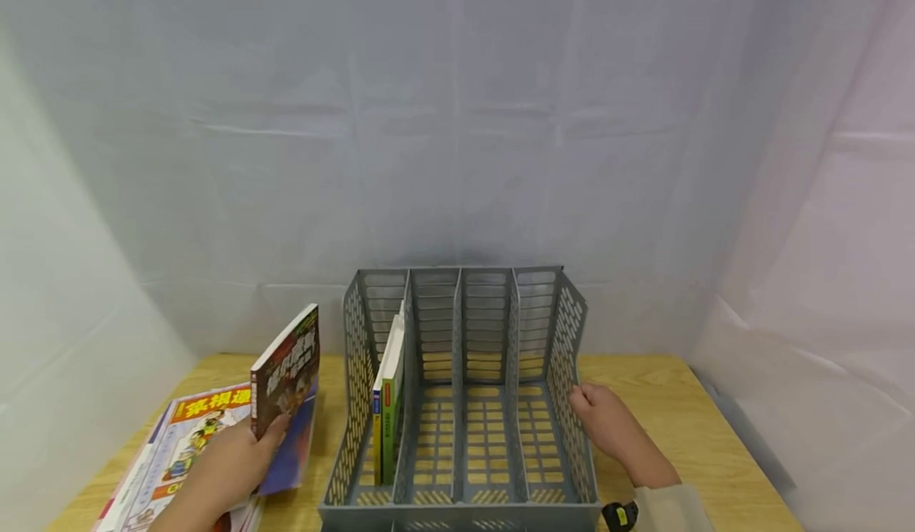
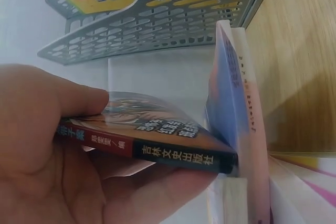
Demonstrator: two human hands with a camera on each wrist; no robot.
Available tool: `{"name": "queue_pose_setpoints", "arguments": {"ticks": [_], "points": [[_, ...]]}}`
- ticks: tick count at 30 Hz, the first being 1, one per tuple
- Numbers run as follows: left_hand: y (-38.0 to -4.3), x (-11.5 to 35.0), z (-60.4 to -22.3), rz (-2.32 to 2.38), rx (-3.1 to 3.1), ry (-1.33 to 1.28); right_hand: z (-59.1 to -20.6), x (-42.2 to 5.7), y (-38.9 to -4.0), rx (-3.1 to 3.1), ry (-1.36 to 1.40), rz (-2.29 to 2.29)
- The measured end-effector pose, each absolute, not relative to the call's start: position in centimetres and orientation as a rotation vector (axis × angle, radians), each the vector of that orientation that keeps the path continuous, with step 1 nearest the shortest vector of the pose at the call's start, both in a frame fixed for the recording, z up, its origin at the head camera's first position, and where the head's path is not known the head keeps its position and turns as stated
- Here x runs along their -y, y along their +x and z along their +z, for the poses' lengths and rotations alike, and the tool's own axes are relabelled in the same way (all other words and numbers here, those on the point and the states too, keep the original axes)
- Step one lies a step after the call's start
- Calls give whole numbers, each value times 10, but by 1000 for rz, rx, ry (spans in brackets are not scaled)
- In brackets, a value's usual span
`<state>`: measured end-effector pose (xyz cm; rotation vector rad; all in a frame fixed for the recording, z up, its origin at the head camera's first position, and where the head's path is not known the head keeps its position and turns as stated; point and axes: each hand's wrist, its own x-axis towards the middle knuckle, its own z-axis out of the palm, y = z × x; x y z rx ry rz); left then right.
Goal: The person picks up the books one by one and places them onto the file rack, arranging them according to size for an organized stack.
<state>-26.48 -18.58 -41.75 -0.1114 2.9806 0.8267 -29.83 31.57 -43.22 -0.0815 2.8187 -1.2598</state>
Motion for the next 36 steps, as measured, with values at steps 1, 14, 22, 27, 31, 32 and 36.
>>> {"name": "queue_pose_setpoints", "arguments": {"ticks": [1,14,22,27,31,32,36], "points": [[-265,184,-418,811,-2984,-103,-433,-316,-298,-2816,-80,-1263],[-267,185,-421,811,-3001,-75,-433,-316,-300,-2798,-35,-1273],[-267,184,-420,770,-2988,-82,-434,-315,-299,-2827,-28,-1261],[-267,182,-420,757,-2996,-72,-433,-315,-297,-2835,-33,-1263],[-267,183,-420,785,-2995,-67,-432,-315,-297,-2832,-43,-1268],[-267,184,-420,797,-2990,-66,-432,-314,-297,-2830,-44,-1269],[-268,187,-422,831,-2969,-70,-432,-314,-297,-2836,-48,-1259]]}}
